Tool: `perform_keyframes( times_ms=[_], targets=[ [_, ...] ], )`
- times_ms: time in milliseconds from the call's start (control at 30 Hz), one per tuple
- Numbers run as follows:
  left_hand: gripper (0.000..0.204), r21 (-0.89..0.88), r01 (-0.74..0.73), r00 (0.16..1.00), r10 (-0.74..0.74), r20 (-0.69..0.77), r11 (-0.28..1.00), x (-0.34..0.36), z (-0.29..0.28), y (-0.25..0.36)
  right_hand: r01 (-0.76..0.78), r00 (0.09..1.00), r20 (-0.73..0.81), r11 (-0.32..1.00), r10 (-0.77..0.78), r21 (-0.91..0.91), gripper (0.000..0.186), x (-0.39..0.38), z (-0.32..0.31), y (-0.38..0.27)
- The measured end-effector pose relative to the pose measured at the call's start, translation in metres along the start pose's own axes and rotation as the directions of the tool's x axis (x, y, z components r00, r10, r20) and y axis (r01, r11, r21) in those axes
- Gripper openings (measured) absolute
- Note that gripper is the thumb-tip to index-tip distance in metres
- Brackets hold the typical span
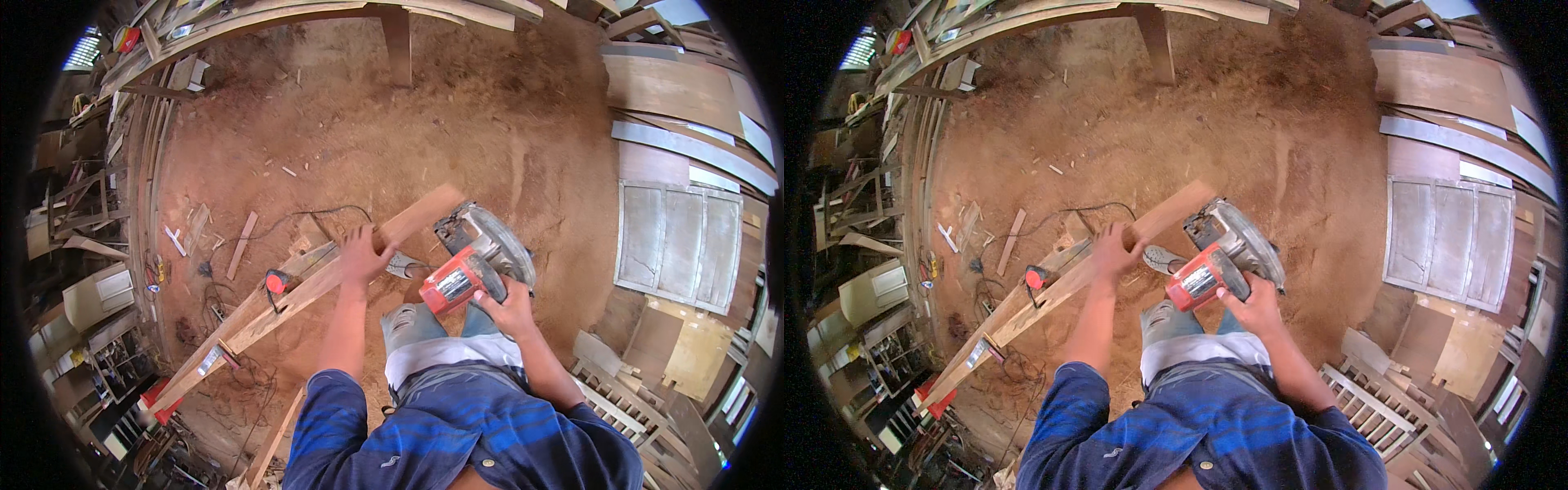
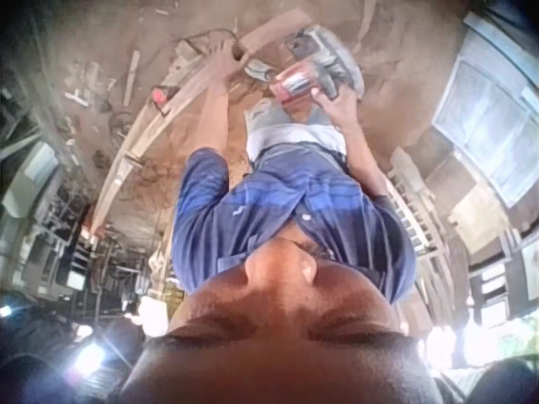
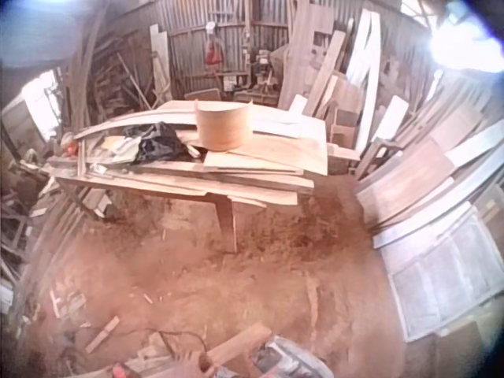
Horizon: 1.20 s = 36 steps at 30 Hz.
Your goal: The person measures a long wooden beam with a tape measure, marks it, and then uses a circular saw to cut the beam.
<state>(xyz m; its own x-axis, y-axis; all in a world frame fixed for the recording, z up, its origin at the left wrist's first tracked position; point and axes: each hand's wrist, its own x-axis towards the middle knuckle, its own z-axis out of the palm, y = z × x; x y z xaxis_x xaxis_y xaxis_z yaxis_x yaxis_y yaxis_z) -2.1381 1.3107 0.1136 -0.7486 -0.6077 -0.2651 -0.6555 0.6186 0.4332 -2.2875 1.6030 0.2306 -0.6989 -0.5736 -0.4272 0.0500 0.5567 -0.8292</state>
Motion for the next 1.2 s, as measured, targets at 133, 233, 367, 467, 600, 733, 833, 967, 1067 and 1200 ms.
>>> perform_keyframes(
  times_ms=[133, 233, 367, 467, 600, 733, 833, 967, 1067, 1200],
  targets=[
    [0.07, 0.157, -0.058, 0.998, 0.056, 0.017, 0.986, 0.015, 0.029, 0.009, 0.018, 0.996, 0.084, 0.999, -0.014, -0.041, 0.04, 0.01, -0.005, -0.006],
    [0.073, 0.179, 0.107, 0.973, -0.14, 0.181, 0.978, 0.021, 0.026, 0.011, 0.005, 0.986, 0.167, 1.0, -0.001, -0.024, 0.049, 0.024, -0.005, 0.003],
    [0.076, 0.274, 0.137, 0.965, -0.19, 0.18, 0.952, 0.023, 0.026, 0.015, 0.123, 0.975, 0.171, 0.988, -0.138, 0.094, 0.061, 0.027, -0.003, 0.033],
    [0.075, 0.31, 0.106, 0.981, -0.15, 0.122, 0.945, 0.02, 0.036, -0.001, 0.217, 0.953, 0.185, 0.967, -0.24, 0.135, 0.061, 0.025, 0.004, 0.059],
    [0.073, 0.335, 0.133, 0.98, -0.175, 0.099, 0.933, 0.028, 0.037, 0.004, 0.246, 0.933, 0.223, 0.953, -0.282, 0.177, 0.066, 0.035, 0.005, 0.079],
    [0.073, 0.382, 0.157, 0.976, -0.202, 0.08, 0.911, 0.031, 0.038, 0.017, 0.285, 0.938, 0.157, 0.944, -0.31, 0.167, 0.072, 0.04, 0.018, 0.088],
    [0.073, 0.385, 0.14, 0.978, -0.187, 0.089, 0.912, 0.026, 0.034, 0.006, 0.308, 0.946, 0.04, 0.933, -0.321, 0.186, 0.075, 0.035, 0.035, 0.088],
    [0.054, -0.09, -0.117, 0.991, 0.111, -0.069, 0.989, 0.022, 0.036, -0.008, 0.226, 0.953, 0.15, 0.949, -0.262, 0.222, 0.07, 0.039, 0.027, 0.078],
    [0.067, 0.316, 0.031, 1.0, -0.027, -0.016, 0.948, 0.028, 0.04, -0.042, 0.226, 0.955, 0.146, 0.953, -0.257, 0.2, 0.072, 0.038, 0.025, 0.077],
    [0.074, 0.335, 0.05, 0.999, -0.053, 0.0, 0.941, 0.025, 0.04, -0.045, 0.363, 0.931, -0.087, 0.915, -0.353, 0.177, 0.072, 0.035, 0.032, 0.083]
  ],
)
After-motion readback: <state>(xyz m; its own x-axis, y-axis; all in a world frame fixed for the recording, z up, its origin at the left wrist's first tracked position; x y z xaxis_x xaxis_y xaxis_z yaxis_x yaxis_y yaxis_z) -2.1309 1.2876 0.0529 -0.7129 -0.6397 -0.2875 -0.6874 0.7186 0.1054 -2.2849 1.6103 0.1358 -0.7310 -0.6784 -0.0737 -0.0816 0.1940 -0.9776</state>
